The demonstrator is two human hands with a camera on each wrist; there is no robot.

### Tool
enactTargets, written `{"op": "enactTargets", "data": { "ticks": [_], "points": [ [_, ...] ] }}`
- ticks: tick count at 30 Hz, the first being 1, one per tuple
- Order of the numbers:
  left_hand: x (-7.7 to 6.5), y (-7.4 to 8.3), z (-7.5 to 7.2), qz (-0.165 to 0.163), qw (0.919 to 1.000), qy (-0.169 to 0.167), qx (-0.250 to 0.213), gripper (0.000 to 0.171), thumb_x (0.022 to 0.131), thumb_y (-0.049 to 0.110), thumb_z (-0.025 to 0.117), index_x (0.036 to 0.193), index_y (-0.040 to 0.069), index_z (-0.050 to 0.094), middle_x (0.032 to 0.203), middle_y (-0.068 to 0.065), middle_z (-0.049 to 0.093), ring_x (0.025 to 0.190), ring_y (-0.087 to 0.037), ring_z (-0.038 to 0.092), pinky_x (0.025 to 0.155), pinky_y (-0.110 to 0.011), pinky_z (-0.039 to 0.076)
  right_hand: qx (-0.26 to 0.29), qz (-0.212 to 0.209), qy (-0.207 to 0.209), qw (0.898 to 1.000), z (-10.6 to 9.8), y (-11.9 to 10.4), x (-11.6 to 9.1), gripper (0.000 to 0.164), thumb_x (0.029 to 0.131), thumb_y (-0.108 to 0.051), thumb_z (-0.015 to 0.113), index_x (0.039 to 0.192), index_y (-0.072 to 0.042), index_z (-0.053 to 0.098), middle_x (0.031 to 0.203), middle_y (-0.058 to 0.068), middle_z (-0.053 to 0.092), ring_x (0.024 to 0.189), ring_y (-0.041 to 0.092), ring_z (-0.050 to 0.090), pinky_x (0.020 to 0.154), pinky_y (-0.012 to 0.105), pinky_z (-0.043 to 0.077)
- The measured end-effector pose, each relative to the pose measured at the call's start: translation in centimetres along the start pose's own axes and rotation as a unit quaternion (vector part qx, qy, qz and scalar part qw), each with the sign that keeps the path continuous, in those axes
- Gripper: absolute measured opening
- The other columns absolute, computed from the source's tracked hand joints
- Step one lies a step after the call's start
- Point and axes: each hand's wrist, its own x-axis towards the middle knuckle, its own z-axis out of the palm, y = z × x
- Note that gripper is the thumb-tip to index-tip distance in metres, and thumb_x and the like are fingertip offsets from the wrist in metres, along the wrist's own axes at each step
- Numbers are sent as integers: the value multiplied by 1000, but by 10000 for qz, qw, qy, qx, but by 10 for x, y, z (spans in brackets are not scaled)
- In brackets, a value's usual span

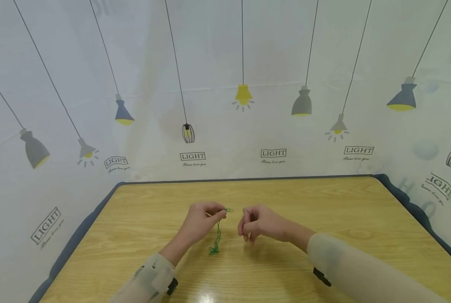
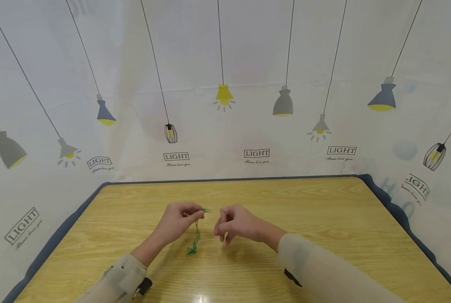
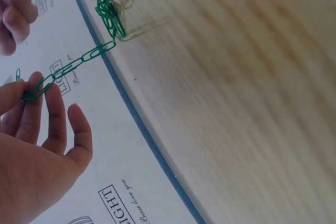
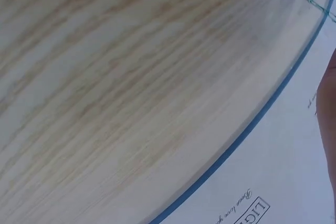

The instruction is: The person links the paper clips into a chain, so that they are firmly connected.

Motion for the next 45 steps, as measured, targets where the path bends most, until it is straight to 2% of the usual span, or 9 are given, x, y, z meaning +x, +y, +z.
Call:
{"op": "enactTargets", "data": {
  "ticks": [8,12,17,21,25,30,35,41,45],
  "points": [
    [-2,2,1,6,10000,-78,-43,15,104,22,71,112,17,82,101,1,82,89,-12,71,76,-32,60,-71,-42,875,9961,-19,0,-4,25,101,-26,76,101,-2,70,86,3,65,74,19,62,80,45,62],
    [-3,4,2,21,10000,-83,-35,15,104,22,71,112,16,82,100,1,82,89,-12,71,75,-31,60,221,-256,1035,9941,-27,-1,-3,25,105,-16,69,119,5,71,99,3,73,92,18,72,91,42,64],
    [-4,4,2,19,9999,-119,-15,17,105,22,70,113,13,82,101,0,82,90,-13,72,77,-31,60,315,-485,1091,9923,-28,-7,0,27,106,-3,62,129,12,66,117,21,76,102,14,78,102,50,61],
    [-4,5,2,37,9998,-163,-47,19,105,21,70,114,10,82,103,-2,83,90,-16,73,76,-30,60,69,-457,1458,9882,-22,-12,4,25,106,-2,63,125,12,67,121,29,74,101,21,80,100,52,62],
    [-3,6,3,51,9998,-173,-91,17,105,21,70,113,12,82,102,-2,83,89,-16,73,74,-29,60,-76,-441,1774,9831,-16,-17,8,19,105,2,61,121,11,67,121,27,72,98,26,80,98,52,63],
    [-2,7,3,120,9997,-178,-73,14,105,21,70,110,16,82,102,-1,83,87,-12,72,73,-28,60,-267,-473,1876,9807,-11,-19,12,18,105,4,60,121,9,68,113,21,71,85,17,77,88,48,66],
    [-2,8,4,156,9997,-175,-65,13,104,20,71,108,16,83,101,-2,83,86,-12,71,73,-28,60,-688,-403,1863,9792,-9,-21,13,16,106,-1,61,117,9,67,102,17,71,81,20,74,82,50,65],
    [-2,7,4,155,9997,-195,-38,14,104,20,71,110,16,82,101,-2,83,87,-12,71,73,-27,60,-1170,-213,1730,9777,-6,-21,13,13,111,-9,55,111,2,62,83,8,61,69,16,59,62,30,56],
    [-3,7,4,193,9996,-199,-31,14,104,20,70,110,15,83,102,-3,83,88,-14,72,74,-27,60,-1369,-116,1864,9728,-4,-22,13,13,109,-16,62,105,-4,64,75,2,56,64,14,51,57,26,46]
  ]
}}
